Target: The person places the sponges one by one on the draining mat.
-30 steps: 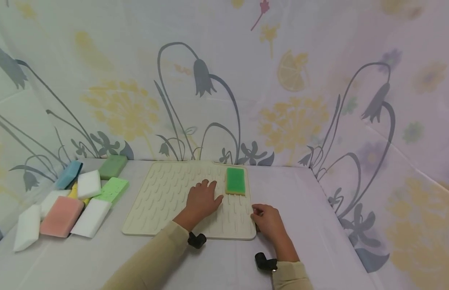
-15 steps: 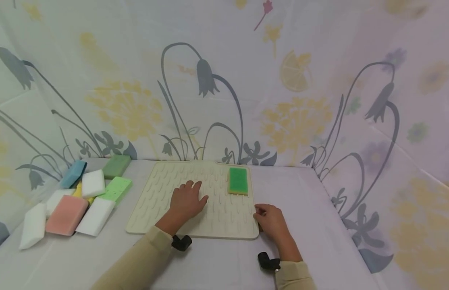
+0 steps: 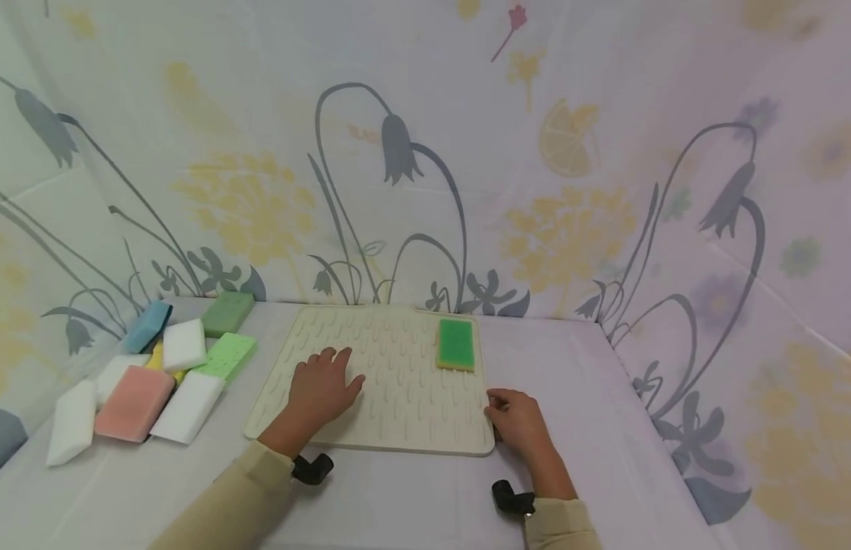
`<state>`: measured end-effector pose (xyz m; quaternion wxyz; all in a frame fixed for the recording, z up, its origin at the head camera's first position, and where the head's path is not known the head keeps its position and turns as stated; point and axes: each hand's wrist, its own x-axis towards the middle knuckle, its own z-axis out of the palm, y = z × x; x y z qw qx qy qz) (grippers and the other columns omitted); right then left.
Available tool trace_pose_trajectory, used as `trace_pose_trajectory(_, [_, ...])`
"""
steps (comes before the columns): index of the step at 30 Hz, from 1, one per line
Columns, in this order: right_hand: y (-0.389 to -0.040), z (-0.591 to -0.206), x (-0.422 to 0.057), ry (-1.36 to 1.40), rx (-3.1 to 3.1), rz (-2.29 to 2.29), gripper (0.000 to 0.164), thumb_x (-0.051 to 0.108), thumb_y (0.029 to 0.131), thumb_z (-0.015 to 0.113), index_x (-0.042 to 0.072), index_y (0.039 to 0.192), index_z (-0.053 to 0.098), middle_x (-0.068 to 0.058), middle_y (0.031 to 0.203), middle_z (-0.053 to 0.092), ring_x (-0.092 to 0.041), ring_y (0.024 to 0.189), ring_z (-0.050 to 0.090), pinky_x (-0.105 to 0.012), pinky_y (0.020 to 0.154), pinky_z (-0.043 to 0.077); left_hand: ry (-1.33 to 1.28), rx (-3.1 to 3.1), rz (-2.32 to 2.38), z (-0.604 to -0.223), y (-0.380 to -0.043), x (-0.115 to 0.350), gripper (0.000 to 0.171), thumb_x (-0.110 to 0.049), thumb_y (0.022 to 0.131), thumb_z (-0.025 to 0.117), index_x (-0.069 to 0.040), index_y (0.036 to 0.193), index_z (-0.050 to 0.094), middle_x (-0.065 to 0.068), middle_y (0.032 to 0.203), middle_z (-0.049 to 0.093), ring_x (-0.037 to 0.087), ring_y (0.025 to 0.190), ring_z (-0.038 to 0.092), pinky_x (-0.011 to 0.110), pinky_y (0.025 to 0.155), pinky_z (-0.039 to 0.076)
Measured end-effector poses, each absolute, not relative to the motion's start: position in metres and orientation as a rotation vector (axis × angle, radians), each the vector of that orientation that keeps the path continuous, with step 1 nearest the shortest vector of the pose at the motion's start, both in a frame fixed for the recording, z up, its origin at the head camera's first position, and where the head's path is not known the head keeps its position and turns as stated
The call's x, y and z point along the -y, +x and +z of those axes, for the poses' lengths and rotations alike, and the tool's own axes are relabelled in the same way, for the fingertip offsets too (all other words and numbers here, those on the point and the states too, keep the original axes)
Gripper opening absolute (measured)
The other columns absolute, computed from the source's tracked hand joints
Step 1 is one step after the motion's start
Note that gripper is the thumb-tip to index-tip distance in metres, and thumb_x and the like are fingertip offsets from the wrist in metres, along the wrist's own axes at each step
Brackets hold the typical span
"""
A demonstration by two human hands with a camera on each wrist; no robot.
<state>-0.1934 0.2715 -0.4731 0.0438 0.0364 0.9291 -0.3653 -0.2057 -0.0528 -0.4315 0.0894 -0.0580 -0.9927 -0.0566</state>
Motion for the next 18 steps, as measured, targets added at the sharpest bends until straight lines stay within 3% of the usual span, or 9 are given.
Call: trace_pose_trajectory(18, [-0.192, -0.472, -0.271, 0.106, -2.835, -1.119, 0.04, 0.014, 0.09, 0.063, 0.002, 0.128, 0.061, -0.01, 0.104, 0.066, -0.012, 0.072, 0.06, -0.027, 0.055, 0.05, -0.045, 2.948, -0.163, -0.431, -0.19, 0.12, 0.061, -0.044, 0.091, 0.058, -0.008, 0.139, 0.049, 0.022, 0.126, 0.057, 0.042, 0.108, 0.057, 0.055, 0.085, 0.046])
